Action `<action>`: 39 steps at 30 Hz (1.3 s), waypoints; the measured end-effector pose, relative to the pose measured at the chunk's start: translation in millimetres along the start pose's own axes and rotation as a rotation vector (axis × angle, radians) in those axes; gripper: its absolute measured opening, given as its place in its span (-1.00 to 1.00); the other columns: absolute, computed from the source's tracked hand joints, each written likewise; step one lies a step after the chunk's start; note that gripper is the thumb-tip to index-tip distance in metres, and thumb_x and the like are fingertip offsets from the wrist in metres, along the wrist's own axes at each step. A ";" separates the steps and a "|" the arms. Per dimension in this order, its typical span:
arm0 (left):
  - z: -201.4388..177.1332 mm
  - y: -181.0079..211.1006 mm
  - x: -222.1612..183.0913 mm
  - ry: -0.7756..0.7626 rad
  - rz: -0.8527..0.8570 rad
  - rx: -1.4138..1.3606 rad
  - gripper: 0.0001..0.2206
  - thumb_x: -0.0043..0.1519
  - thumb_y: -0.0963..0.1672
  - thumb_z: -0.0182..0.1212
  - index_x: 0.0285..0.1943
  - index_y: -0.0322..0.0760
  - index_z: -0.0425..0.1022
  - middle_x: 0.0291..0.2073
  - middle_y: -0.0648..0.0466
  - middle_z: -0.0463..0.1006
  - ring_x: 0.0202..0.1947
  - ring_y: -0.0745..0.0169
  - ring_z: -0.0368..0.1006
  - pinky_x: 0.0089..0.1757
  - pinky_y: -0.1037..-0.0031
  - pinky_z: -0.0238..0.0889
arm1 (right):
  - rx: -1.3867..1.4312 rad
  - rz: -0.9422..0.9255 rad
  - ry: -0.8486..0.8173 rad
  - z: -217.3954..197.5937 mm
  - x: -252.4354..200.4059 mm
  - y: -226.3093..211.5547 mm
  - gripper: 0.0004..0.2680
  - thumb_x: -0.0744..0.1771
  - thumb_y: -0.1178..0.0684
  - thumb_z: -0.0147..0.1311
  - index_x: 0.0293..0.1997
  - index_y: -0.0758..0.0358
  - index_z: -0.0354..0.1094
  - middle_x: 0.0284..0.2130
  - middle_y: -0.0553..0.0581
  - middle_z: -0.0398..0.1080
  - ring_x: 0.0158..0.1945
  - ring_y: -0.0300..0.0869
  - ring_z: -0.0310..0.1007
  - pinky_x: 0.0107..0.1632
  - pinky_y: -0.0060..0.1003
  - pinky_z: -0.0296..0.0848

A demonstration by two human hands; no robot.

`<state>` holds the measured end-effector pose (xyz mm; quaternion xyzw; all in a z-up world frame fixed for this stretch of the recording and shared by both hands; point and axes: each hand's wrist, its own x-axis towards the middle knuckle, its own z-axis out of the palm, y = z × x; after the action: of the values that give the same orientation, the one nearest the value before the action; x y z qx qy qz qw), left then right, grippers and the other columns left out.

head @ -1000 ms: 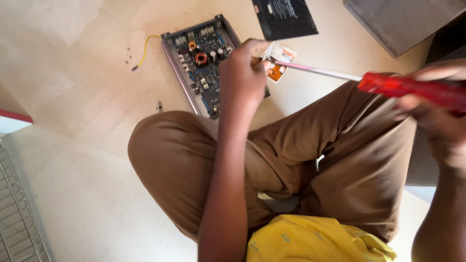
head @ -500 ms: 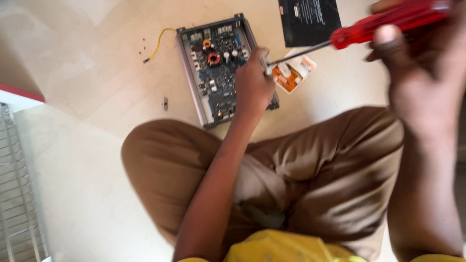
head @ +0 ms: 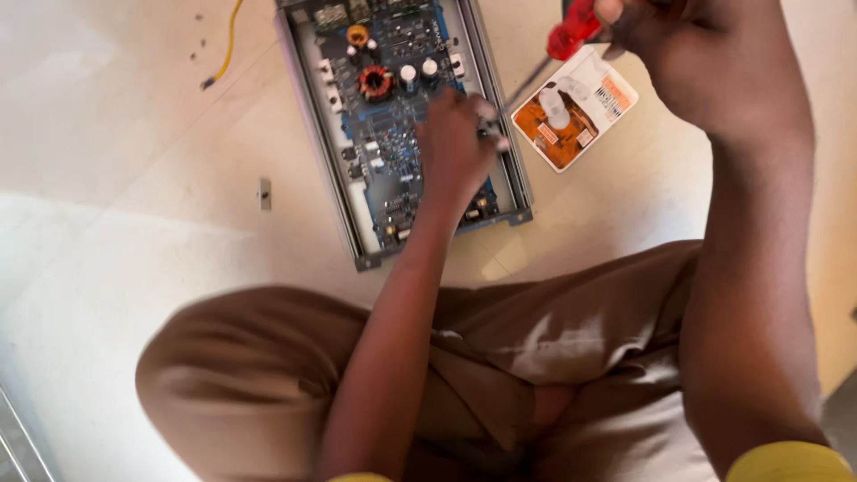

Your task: The person uses a screwdriver to remove and replace components and screws on an internal circuit board of an audio amplifier.

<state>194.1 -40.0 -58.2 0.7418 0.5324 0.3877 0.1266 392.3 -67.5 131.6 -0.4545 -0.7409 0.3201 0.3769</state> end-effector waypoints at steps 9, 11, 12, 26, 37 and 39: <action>-13.0 -5.0 2.5 -0.352 -0.263 -0.093 -0.30 -0.25 -0.23 0.59 0.14 -0.27 0.40 0.03 -0.20 0.36 0.10 -0.32 0.27 0.01 -0.05 0.18 | -0.008 -0.011 0.020 7.4 -1.4 32.8 -0.90 0.48 0.40 -0.02 0.10 0.46 0.30 -0.02 0.21 0.46 0.04 -0.14 0.54 0.08 -0.28 0.56; -21.2 -2.4 0.5 -0.384 -0.216 0.049 -0.31 -0.24 -0.27 0.54 0.17 -0.25 0.41 0.08 -0.18 0.36 0.11 -0.29 0.28 0.01 -0.02 0.19 | 0.026 0.111 0.073 6.4 -5.2 32.3 -0.91 0.48 0.36 0.04 0.10 0.41 0.33 -0.05 0.18 0.49 -0.02 -0.17 0.54 -0.02 -0.31 0.55; -24.5 -2.9 1.8 -0.396 -0.190 0.123 -0.30 -0.23 -0.28 0.51 0.19 -0.24 0.41 0.11 -0.17 0.36 0.12 -0.28 0.29 0.01 -0.01 0.19 | 0.059 0.116 0.081 4.9 -6.7 33.5 -0.89 0.47 0.37 0.03 0.11 0.40 0.33 -0.04 0.18 0.49 -0.03 -0.18 0.55 -0.03 -0.33 0.55; -32.7 32.9 -0.8 -0.360 -0.253 0.245 -0.47 -0.15 -0.08 0.62 -0.08 -0.41 0.46 -0.05 -0.13 0.34 0.00 -0.19 0.32 -0.08 0.07 0.21 | 0.103 0.048 0.245 -39.5 -62.9 59.4 -0.93 0.53 0.28 -0.03 0.11 0.48 0.34 -0.03 0.25 0.50 0.00 -0.11 0.53 0.04 -0.31 0.55; -29.5 41.5 -3.1 -0.285 -0.144 0.391 -0.55 -0.14 -0.06 0.60 -0.15 -0.32 0.54 -0.07 -0.11 0.35 -0.01 -0.16 0.31 -0.10 0.08 0.20 | 0.093 0.053 0.273 -45.6 -74.9 50.8 -0.89 0.56 0.16 0.00 0.09 0.46 0.32 -0.02 0.24 0.51 -0.03 -0.12 0.51 0.05 -0.29 0.53; -34.1 38.6 -2.0 -0.292 -0.121 0.402 -0.56 -0.19 -0.07 0.60 -0.18 -0.31 0.56 -0.05 -0.10 0.36 0.01 -0.15 0.31 -0.06 0.09 0.17 | 0.102 0.049 0.304 -42.1 -77.2 55.0 -0.89 0.55 0.17 0.00 0.08 0.47 0.30 -0.04 0.24 0.50 -0.04 -0.11 0.51 0.04 -0.27 0.54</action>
<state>196.4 -65.0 -13.2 0.7670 0.6182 0.1549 0.0751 475.3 -111.6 87.5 -0.4959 -0.6469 0.2938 0.4992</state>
